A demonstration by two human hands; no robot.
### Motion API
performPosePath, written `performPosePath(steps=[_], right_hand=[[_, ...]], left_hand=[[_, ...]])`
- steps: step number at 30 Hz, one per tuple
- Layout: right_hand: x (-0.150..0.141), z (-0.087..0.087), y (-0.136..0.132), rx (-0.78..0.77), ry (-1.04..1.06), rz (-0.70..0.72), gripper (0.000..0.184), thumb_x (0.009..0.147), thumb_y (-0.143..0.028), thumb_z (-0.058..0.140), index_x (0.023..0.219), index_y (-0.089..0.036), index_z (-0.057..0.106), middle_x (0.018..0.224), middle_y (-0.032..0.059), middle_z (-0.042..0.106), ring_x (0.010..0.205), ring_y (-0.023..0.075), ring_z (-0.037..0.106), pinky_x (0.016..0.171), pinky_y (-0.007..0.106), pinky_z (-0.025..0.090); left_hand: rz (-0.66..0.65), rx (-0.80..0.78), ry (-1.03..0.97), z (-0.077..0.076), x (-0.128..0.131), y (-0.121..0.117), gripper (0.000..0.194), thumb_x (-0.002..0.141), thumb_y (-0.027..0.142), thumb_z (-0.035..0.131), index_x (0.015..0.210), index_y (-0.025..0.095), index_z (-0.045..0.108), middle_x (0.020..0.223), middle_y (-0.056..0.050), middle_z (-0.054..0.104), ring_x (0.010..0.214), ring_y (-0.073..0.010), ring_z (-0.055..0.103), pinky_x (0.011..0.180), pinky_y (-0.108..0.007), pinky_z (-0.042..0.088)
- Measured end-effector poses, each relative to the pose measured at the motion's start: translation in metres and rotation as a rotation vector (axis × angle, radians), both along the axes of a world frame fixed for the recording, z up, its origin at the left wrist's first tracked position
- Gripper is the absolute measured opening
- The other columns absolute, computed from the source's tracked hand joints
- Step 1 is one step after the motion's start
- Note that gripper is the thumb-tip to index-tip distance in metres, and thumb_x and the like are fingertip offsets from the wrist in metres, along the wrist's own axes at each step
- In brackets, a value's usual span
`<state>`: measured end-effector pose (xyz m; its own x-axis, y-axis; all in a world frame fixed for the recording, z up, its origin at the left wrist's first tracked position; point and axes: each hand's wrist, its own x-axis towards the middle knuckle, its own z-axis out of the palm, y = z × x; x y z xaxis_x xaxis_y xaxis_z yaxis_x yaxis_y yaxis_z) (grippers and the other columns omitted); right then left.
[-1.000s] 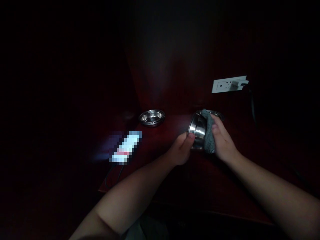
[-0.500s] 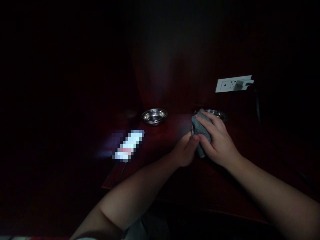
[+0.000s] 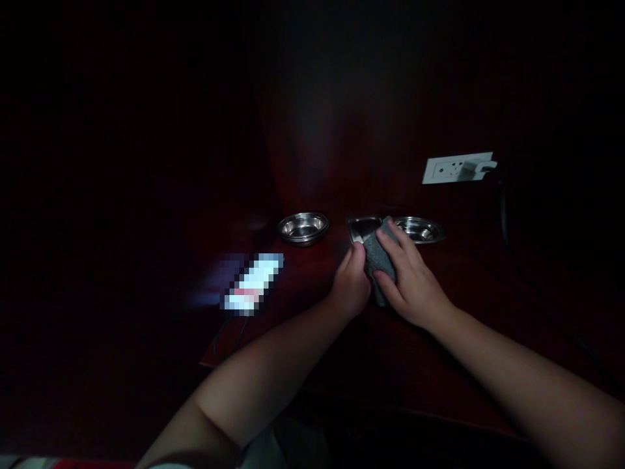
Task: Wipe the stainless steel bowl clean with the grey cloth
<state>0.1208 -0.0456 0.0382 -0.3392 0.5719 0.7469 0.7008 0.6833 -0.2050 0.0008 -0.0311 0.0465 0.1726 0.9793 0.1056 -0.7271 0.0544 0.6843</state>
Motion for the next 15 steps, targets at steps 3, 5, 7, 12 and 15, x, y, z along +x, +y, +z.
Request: performPosePath(steps=[3, 5, 7, 12, 15], right_hand=[[0.001, -0.005, 0.003, -0.040, 0.057, -0.029, 0.073, 0.087, -0.030, 0.051, 0.150, -0.020, 0.014, 0.156, 0.0143, 0.018, 0.143, 0.0300, 0.018, 0.114, 0.054, 0.025], [0.003, -0.008, 0.006, -0.040, 0.095, -0.045, 0.075, 0.087, -0.034, 0.052, 0.150, -0.019, 0.013, 0.155, 0.0148, 0.019, 0.143, 0.0298, 0.017, 0.114, 0.055, 0.023], [0.005, -0.010, 0.008, -0.034, 0.136, -0.048, 0.075, 0.088, -0.036, 0.051, 0.150, -0.019, 0.012, 0.155, 0.0148, 0.019, 0.143, 0.0293, 0.018, 0.115, 0.055, 0.022], [0.010, -0.012, 0.009, -0.030, 0.211, -0.026, 0.071, 0.090, -0.039, 0.047, 0.149, -0.018, 0.014, 0.154, 0.0150, 0.022, 0.142, 0.0281, 0.021, 0.115, 0.053, 0.022], [0.013, -0.013, 0.010, -0.017, 0.254, -0.027, 0.067, 0.091, -0.039, 0.044, 0.149, -0.018, 0.017, 0.152, 0.0152, 0.025, 0.141, 0.0279, 0.024, 0.115, 0.052, 0.022]], left_hand=[[0.044, -0.032, -0.085, 0.013, 0.000, 0.000, 0.040, 0.093, 0.039, 0.038, 0.109, 0.011, 0.063, 0.110, -0.013, 0.068, 0.115, -0.0226, 0.059, 0.102, -0.038, 0.041], [0.029, -0.097, -0.098, 0.021, -0.002, -0.001, 0.048, 0.093, 0.043, 0.035, 0.110, 0.007, 0.062, 0.112, -0.017, 0.067, 0.113, -0.0255, 0.060, 0.100, -0.040, 0.043], [0.008, -0.138, -0.108, 0.025, -0.005, 0.000, 0.051, 0.093, 0.045, 0.034, 0.112, 0.006, 0.061, 0.115, -0.018, 0.065, 0.113, -0.0265, 0.060, 0.099, -0.040, 0.044], [-0.060, -0.150, -0.114, 0.023, -0.009, 0.004, 0.052, 0.093, 0.047, 0.033, 0.113, 0.007, 0.061, 0.118, -0.017, 0.064, 0.115, -0.0269, 0.059, 0.100, -0.041, 0.043], [-0.113, -0.127, -0.097, 0.019, -0.010, 0.005, 0.053, 0.093, 0.047, 0.031, 0.109, 0.008, 0.062, 0.114, -0.016, 0.066, 0.115, -0.0267, 0.059, 0.102, -0.041, 0.042]])
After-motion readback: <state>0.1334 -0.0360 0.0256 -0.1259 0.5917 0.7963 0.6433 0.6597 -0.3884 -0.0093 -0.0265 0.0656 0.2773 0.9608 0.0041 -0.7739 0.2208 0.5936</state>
